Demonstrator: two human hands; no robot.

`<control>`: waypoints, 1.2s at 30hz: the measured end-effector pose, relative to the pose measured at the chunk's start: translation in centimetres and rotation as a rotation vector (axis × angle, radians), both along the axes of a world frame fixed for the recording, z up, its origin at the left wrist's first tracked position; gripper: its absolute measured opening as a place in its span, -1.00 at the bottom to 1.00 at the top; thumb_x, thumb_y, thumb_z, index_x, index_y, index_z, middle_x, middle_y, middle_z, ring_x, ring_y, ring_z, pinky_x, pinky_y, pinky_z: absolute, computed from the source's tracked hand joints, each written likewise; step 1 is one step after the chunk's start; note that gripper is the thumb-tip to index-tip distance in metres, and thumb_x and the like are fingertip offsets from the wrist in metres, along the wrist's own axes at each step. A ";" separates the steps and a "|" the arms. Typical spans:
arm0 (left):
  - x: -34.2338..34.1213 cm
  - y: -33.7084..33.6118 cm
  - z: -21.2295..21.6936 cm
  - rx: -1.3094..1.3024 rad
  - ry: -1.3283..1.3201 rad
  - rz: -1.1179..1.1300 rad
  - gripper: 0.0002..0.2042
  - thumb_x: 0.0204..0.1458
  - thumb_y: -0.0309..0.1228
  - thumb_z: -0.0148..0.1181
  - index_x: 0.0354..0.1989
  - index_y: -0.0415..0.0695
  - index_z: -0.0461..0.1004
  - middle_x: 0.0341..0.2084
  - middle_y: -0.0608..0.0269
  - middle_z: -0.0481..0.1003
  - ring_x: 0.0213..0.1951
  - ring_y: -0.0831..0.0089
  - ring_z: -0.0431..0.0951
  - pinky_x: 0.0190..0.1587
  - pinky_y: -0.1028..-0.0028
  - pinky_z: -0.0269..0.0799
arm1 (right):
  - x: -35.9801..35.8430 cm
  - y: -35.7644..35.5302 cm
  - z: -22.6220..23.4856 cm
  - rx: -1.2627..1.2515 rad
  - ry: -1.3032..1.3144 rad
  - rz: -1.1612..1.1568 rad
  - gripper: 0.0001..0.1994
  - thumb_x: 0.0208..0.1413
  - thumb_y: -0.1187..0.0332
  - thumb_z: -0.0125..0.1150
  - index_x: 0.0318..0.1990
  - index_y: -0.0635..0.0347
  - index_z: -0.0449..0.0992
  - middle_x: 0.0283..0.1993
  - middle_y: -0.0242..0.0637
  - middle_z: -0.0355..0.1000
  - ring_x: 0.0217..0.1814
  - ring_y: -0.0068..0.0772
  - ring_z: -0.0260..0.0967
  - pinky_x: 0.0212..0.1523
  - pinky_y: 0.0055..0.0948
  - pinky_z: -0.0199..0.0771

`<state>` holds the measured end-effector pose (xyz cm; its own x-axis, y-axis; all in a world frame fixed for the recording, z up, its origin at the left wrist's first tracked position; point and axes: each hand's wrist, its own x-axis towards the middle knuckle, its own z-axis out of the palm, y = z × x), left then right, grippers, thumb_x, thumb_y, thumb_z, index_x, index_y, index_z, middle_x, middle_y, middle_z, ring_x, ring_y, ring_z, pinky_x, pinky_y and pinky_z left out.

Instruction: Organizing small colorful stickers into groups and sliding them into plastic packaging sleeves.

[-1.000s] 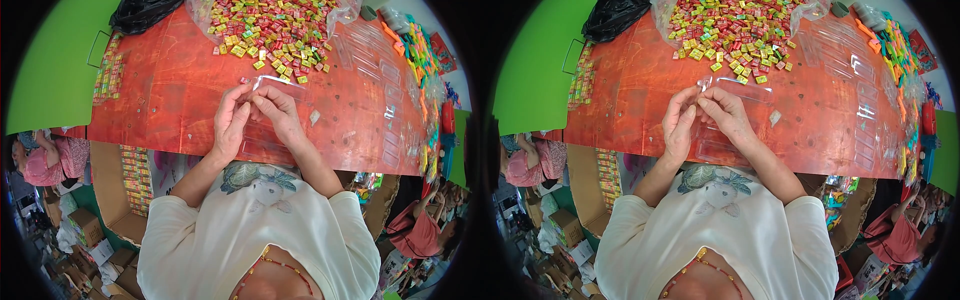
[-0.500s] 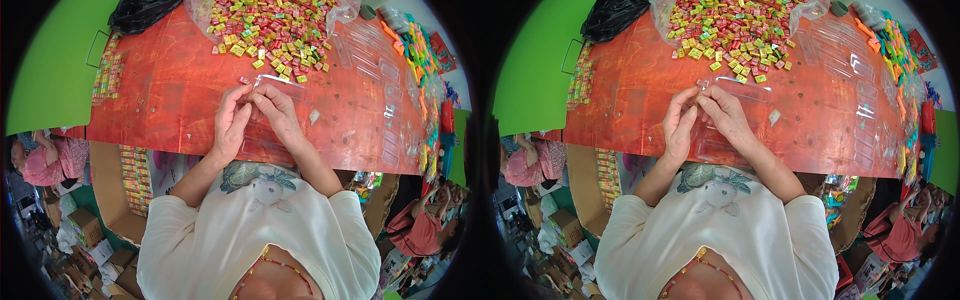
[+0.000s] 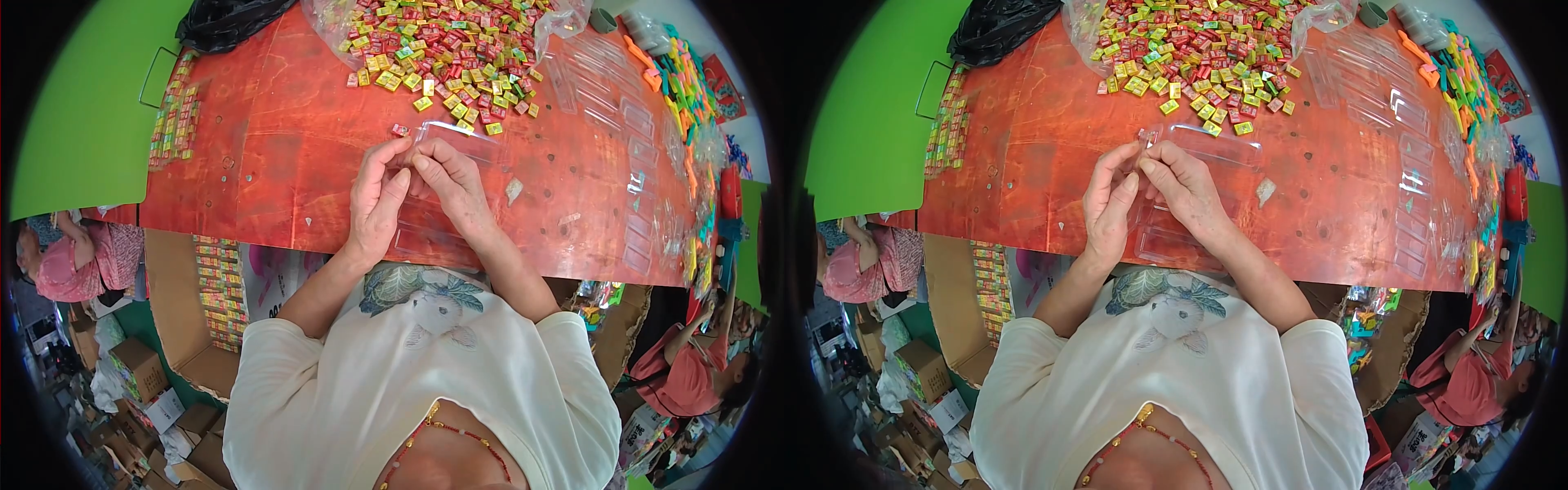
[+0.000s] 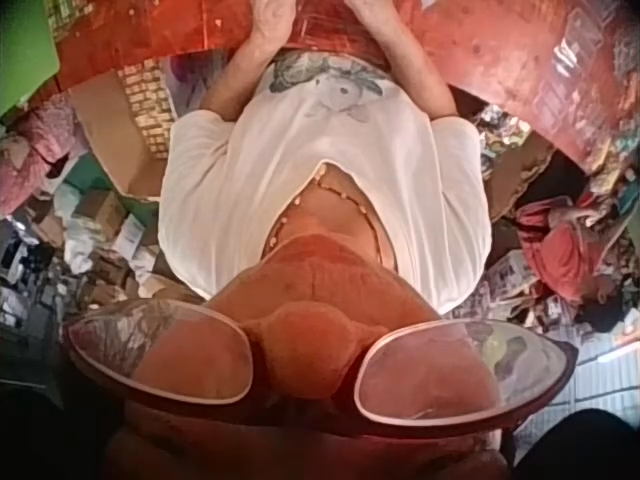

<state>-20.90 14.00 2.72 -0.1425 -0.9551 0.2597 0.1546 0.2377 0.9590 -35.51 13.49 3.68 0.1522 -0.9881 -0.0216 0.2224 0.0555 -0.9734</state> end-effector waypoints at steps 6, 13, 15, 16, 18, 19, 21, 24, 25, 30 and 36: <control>0.0 0.2 -0.1 0.037 0.050 -0.021 -0.64 0.32 -0.47 0.03 0.27 -0.22 0.33 0.02 0.23 0.44 -0.02 0.51 0.46 0.04 0.48 0.45 | 0.0 0.1 -0.4 -0.008 -0.005 0.004 -0.84 0.40 0.31 0.07 -0.12 0.19 0.50 -0.33 -0.49 0.44 -0.38 -0.72 0.35 -0.36 -0.64 0.41; 0.0 0.2 -0.1 0.085 0.121 -0.054 -0.64 0.33 -0.48 0.02 0.27 -0.22 0.32 -0.01 0.24 0.44 -0.10 0.55 0.46 -0.03 0.50 0.46 | -0.1 0.2 -0.2 0.017 0.014 -0.003 -0.83 0.40 0.30 0.06 -0.11 0.19 0.51 -0.35 -0.49 0.44 -0.38 -0.72 0.37 -0.37 -0.65 0.43; -0.1 0.2 -0.1 0.086 0.115 -0.047 -0.65 0.33 -0.49 0.01 0.27 -0.22 0.32 -0.02 0.24 0.44 -0.13 0.56 0.45 -0.05 0.51 0.46 | -0.2 0.1 -0.2 0.017 0.019 0.001 -0.84 0.40 0.31 0.06 -0.11 0.19 0.51 -0.36 -0.49 0.44 -0.38 -0.71 0.37 -0.37 -0.65 0.43; -0.1 0.2 0.0 0.086 0.115 -0.047 -0.65 0.33 -0.49 0.01 0.27 -0.22 0.32 -0.02 0.24 0.44 -0.13 0.56 0.45 -0.05 0.51 0.46 | -0.2 0.1 -0.3 0.017 0.024 0.004 -0.84 0.40 0.31 0.06 -0.11 0.19 0.51 -0.36 -0.49 0.44 -0.38 -0.71 0.37 -0.36 -0.65 0.43; 0.0 0.3 0.2 0.104 0.138 -0.061 -0.65 0.32 -0.50 0.01 0.26 -0.23 0.32 -0.03 0.23 0.44 -0.15 0.56 0.45 -0.07 0.51 0.46 | -0.2 0.1 -0.4 0.016 0.022 0.008 -0.84 0.40 0.32 0.05 -0.11 0.19 0.51 -0.36 -0.49 0.44 -0.38 -0.71 0.37 -0.36 -0.65 0.43; 0.0 0.3 0.2 0.104 0.138 -0.061 -0.65 0.32 -0.50 0.01 0.26 -0.23 0.32 -0.03 0.23 0.44 -0.15 0.56 0.45 -0.07 0.51 0.46 | -0.2 0.1 -0.4 0.016 0.020 0.012 -0.84 0.41 0.32 0.05 -0.11 0.19 0.51 -0.36 -0.49 0.44 -0.38 -0.71 0.37 -0.36 -0.64 0.43; -0.1 0.4 0.2 0.122 0.181 -0.065 -0.65 0.32 -0.51 0.01 0.27 -0.23 0.30 -0.04 0.23 0.44 -0.19 0.58 0.44 -0.10 0.52 0.46 | -0.2 0.1 -0.5 0.019 0.018 0.016 -0.84 0.41 0.32 0.05 -0.11 0.19 0.51 -0.36 -0.49 0.44 -0.37 -0.71 0.37 -0.36 -0.64 0.43; 0.0 0.4 0.0 0.129 0.177 -0.076 -0.63 0.31 -0.53 0.01 0.28 -0.23 0.29 0.01 0.21 0.42 -0.08 0.52 0.45 0.01 0.48 0.44 | -0.1 0.2 -0.3 0.029 0.010 0.020 -0.84 0.41 0.33 0.03 -0.10 0.19 0.51 -0.35 -0.49 0.44 -0.37 -0.70 0.37 -0.35 -0.63 0.43; 0.0 0.4 -0.2 0.129 0.176 -0.075 -0.63 0.31 -0.53 0.01 0.28 -0.23 0.29 0.01 0.21 0.42 -0.08 0.52 0.45 0.01 0.48 0.44 | -0.1 0.2 -0.2 0.035 0.006 0.021 -0.84 0.41 0.35 0.02 -0.10 0.20 0.50 -0.35 -0.50 0.44 -0.37 -0.70 0.37 -0.35 -0.62 0.43; -0.8 1.2 -1.3 0.011 0.044 0.029 -0.55 0.28 -0.58 0.00 0.35 -0.22 0.22 0.21 0.10 0.30 0.24 0.32 0.32 0.30 0.34 0.24 | 0.3 1.1 0.7 -0.144 0.293 -0.045 -0.81 0.31 0.31 0.13 -0.10 0.26 0.48 -0.36 -0.21 0.48 -0.33 -0.35 0.49 -0.29 -0.32 0.50; -1.3 3.3 -2.0 -0.178 -0.003 -0.046 -0.44 0.28 -0.56 -0.08 0.45 -0.29 -0.02 0.41 -0.08 0.09 0.40 0.17 0.15 0.43 0.20 0.06 | -0.6 2.3 3.9 -0.282 0.612 -0.057 -0.90 0.24 0.44 0.12 -0.16 0.26 0.47 -0.31 -0.12 0.51 -0.27 -0.17 0.50 -0.24 -0.26 0.50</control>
<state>-22.23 17.31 0.77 -0.1860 -0.8865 0.4236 0.1660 0.3966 0.9028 -36.14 15.83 7.62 0.1422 -0.9747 0.1723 -0.3787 -0.2144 -0.9004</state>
